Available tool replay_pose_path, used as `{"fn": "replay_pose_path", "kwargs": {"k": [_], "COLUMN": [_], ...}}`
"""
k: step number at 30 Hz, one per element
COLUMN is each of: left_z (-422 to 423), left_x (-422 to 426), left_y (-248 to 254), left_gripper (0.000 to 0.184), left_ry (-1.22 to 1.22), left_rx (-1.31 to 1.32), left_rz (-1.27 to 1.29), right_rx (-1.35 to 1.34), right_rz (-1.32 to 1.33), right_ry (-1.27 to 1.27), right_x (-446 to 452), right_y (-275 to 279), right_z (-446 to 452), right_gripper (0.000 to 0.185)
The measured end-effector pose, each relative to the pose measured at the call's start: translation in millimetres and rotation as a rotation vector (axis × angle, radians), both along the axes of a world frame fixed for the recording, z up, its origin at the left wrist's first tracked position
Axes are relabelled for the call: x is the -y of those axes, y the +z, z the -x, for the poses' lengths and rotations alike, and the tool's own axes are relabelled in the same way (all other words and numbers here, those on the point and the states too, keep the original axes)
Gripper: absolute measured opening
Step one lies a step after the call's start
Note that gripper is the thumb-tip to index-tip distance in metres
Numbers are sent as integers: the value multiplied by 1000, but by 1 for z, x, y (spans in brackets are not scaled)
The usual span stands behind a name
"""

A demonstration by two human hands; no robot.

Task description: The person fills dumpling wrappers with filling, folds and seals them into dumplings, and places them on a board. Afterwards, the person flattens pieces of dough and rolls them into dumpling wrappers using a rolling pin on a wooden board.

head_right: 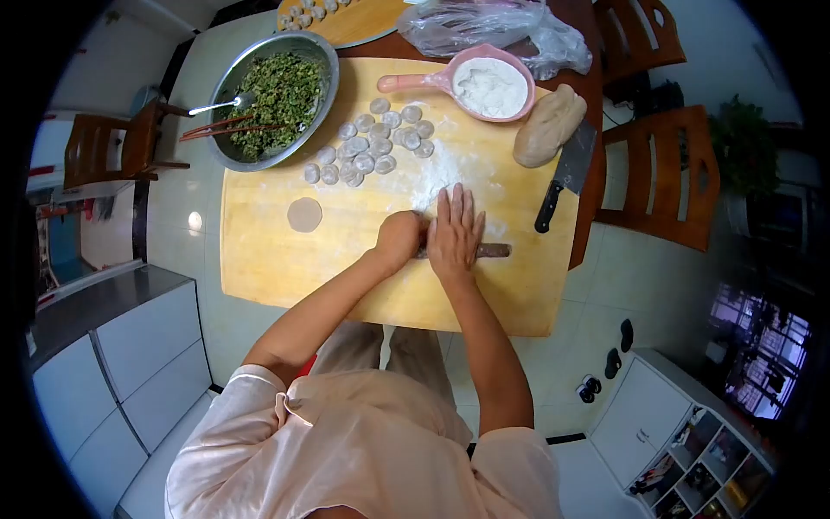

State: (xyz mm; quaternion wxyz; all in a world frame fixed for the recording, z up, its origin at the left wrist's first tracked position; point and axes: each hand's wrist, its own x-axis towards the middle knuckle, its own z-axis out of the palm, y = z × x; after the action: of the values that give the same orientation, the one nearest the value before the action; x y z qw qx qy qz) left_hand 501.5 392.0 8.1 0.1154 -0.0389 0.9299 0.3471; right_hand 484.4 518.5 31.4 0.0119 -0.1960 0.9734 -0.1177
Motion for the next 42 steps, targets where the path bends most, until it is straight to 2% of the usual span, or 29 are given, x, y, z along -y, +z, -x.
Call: {"fn": "replay_pose_path", "kwargs": {"k": [3,4,7,11,15,16,19,22,25,26,30,31,33,35,36,39,42], "left_z": [-15,-19,-30,-12,-16,-22,-30,-21,-1,0,-19,-27,-41,-35,-30,-13,-21], "left_x": [15,20,25,7,17,21,27,12,4,6,25,30,32,25,19,11,21], "left_y": [1,11,13,6,-1,1,9,17,8,7,5,-9,-26,12,18,5,4], "left_gripper": [4,4,10,7,8,8,8,7,5,5,4,8,14,18,8,7,6], "left_ry": [83,157,110,32,-3,76,191,72,33,12,219,270,245,190,170,53,146], "left_rx": [-52,55,127,-6,-82,-68,186,28,44,51,103,155,151,115,22,68,32], "left_rz": [-205,-278,-291,65,-61,-189,-341,-119,65,49,-350,-483,-579,-415,-317,19,-162], "right_rx": [25,40,26,-21,9,22,56,3,-33,-36,26,19,6,11,5,20,30], "right_rz": [-38,-59,-68,-1,-41,-63,-100,-42,9,11,-13,-25,-46,-40,-38,-14,-30], "right_ry": [31,35,22,-5,17,21,14,21,-41,-32,9,10,20,1,-7,-34,-3], "right_x": [-20,-26,-19,8,-10,-19,-21,-3,17,15,-21,-24,-26,-11,-2,13,-3], "right_y": [3,7,8,9,4,4,11,0,1,-2,-4,-4,-5,-5,-3,4,2], "right_z": [-46,-60,-48,7,-32,-50,-62,-19,16,14,-55,-61,-67,-39,-22,-1,-23], "right_gripper": [57,57,57,54,58,58,59,57,56,57,61,61,61,59,59,56,57]}}
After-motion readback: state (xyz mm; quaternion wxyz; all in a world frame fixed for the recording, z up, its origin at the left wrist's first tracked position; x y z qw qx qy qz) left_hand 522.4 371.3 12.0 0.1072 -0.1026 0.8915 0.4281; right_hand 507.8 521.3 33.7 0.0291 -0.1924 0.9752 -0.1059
